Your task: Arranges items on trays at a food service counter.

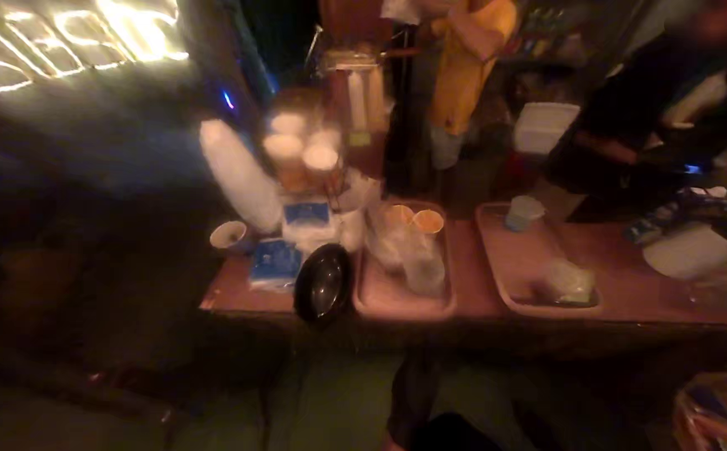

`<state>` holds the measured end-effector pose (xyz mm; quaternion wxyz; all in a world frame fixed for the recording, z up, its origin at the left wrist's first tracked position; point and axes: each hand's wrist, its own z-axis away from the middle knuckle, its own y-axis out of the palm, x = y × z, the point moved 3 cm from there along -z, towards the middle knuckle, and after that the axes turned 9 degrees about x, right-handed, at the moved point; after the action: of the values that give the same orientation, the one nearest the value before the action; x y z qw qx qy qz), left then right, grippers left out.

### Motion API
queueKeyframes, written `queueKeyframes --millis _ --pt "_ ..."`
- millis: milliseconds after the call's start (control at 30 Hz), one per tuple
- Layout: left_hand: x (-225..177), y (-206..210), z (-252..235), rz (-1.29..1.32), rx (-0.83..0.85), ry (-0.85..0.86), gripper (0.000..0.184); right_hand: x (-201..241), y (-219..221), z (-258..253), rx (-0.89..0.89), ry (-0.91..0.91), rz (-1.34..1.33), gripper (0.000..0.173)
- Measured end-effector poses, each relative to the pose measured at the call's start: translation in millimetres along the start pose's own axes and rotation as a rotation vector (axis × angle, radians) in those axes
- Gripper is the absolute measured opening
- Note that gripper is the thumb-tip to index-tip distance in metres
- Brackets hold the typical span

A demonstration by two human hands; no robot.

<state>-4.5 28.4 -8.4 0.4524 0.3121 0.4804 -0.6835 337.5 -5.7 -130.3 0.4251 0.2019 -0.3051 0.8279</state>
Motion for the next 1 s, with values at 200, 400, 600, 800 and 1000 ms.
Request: queueKeyframes --millis 200,400,600,800,1000 --pt "14 10 -18 -0.052 -0.048 0.103 0.041 112 -3 80 -0.058 0.184 -0.145 0.05" --pt "-12 25 -29 -0.034 -0.112 0.119 0.04 -21 -26 -21 0.082 0.15 -0.064 0.053" --pt "-43 74 -41 0.022 -0.122 0.068 0.036 -48 -80 -63 0.062 0.146 -0.013 0.057" --pt "-51 134 -71 0.013 -0.068 0.077 0.039 -38 -148 -73 0.069 0.065 -0.126 0.05" --pt "-80 163 -77 0.003 -0.097 0.094 0.039 -16 -196 -70 0.062 0.018 -0.032 0.045"
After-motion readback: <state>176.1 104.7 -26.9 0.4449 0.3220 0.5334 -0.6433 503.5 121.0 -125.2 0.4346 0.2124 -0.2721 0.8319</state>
